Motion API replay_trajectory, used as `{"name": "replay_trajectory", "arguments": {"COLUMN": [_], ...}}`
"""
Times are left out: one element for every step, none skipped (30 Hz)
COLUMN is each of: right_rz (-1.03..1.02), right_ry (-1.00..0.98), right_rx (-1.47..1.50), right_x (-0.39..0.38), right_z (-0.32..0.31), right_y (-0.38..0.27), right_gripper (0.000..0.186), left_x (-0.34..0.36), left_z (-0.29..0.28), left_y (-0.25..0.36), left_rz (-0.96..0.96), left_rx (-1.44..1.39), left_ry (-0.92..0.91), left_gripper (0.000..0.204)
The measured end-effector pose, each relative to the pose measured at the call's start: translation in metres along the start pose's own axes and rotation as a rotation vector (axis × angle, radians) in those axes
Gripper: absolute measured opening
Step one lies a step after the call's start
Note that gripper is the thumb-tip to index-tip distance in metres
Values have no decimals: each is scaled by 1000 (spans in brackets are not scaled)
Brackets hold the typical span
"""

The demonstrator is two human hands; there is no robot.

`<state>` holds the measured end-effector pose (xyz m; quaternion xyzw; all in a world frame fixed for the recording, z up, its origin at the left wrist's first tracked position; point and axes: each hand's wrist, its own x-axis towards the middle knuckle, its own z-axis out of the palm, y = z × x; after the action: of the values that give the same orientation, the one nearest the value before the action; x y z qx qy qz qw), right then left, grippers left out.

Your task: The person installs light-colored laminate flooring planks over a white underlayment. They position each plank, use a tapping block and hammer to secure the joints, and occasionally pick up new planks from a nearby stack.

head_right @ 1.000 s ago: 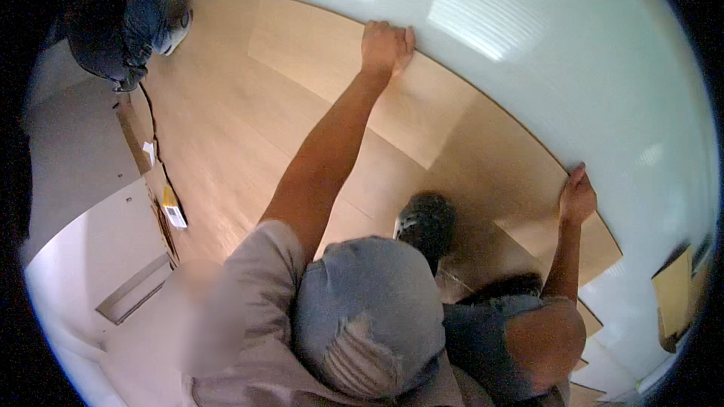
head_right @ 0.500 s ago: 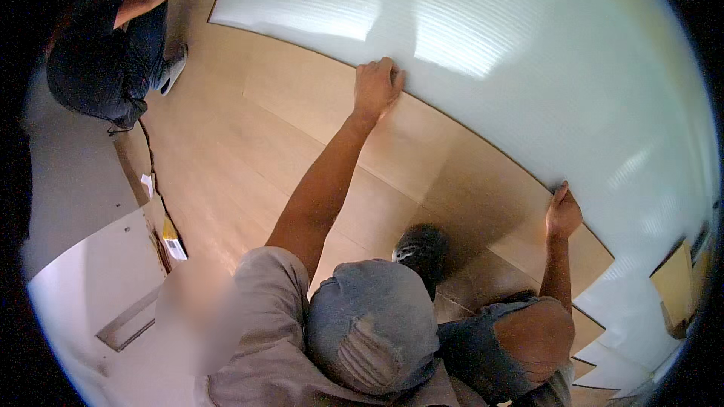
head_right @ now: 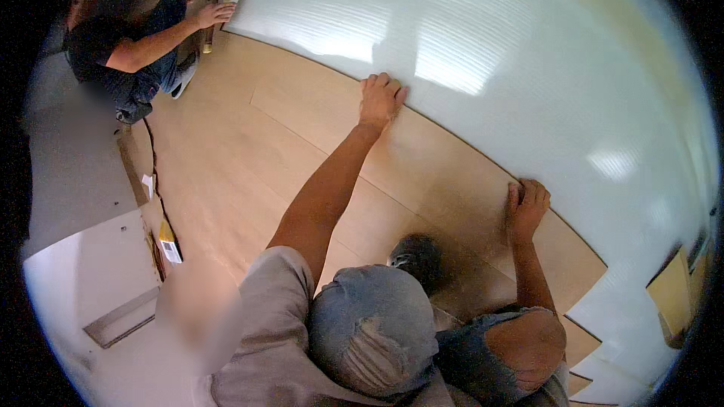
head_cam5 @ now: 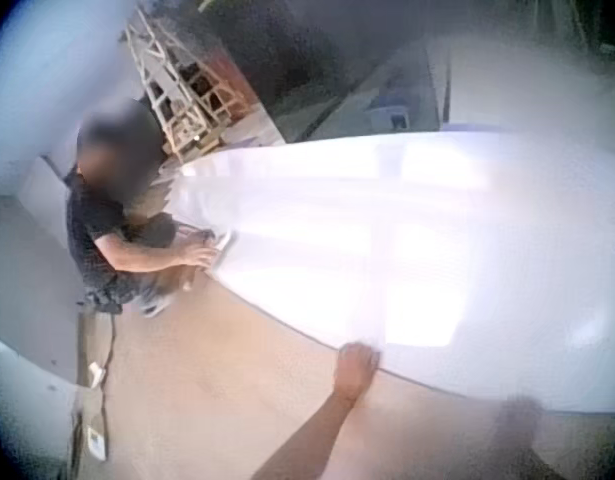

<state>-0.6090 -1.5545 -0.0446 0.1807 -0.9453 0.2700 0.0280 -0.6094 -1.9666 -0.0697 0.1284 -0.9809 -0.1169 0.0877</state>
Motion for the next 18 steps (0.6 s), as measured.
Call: {"name": "replay_trajectory", "arguments": {"right_rz": [33, 68, 99, 127, 158, 126, 92, 54, 61, 57, -11, -30, -27, -43, -60, -77, -56, -33], "right_ry": [-3, -7, -8, -19, -28, -61, -94, -109, -111, -100, -114, -104, -121, -146, -170, -190, -174, -156], "right_rx": [9, 18, 68, 66, 65, 67, 78, 85, 8, -25, -14, 102, 109, 149, 188, 205, 194, 182], "right_x": [-2, -3, -2, 3, 3, -2, -5, -4, -5, -7, -16, -33, -39, -34, -31, -37, -44, -56], "right_z": [3, 6, -1, -10, -18, -22, -20, -14, -5, 1, -16, -21, -36, -44, -54, -67, -74, -82], "right_y": [-4, -8, -18, -13, -7, -2, -1, 1, 18, 20, 5, 1, 11, 7, 3, 4, 7, 11], "right_gripper": [21, 23, 23, 23, 23, 22, 21, 21, 20, 20, 27, 36, 37, 38, 40, 40, 41, 42], "left_x": [-2, 4, 4, 13, 11, 8, 7, -1, 17, 15, -9, -31, -45, -42, -35, -35, -36, -35], "left_z": [-1, 0, 0, -4, -1, 1, 2, 2, -7, -10, -10, -10, -12, -17, -19, -18, -16, -17], "left_y": [-4, -8, -8, 2, 7, 11, 6, -9, 5, -7, -13, -17, 9, 9, 10, 11, 3, -9], "left_rz": [9, -3, -28, -27, -17, -3, 11, 8, 0, -82, -98, -109, -194, -142, -90, -39, -11, 18], "left_rx": [6, 0, -18, -54, -73, -92, -103, -50, -16, -108, -53, 1, -32, -42, -56, -74, -44, -15], "left_ry": [4, 27, 42, 38, 57, 76, 96, 95, 48, 6, -6, -21, -117, -31, 55, 149, 114, 79], "left_gripper": [25, 26, 27, 27, 27, 27, 27, 29, 30, 31, 32, 33, 33, 32, 31, 32, 35, 38]}}
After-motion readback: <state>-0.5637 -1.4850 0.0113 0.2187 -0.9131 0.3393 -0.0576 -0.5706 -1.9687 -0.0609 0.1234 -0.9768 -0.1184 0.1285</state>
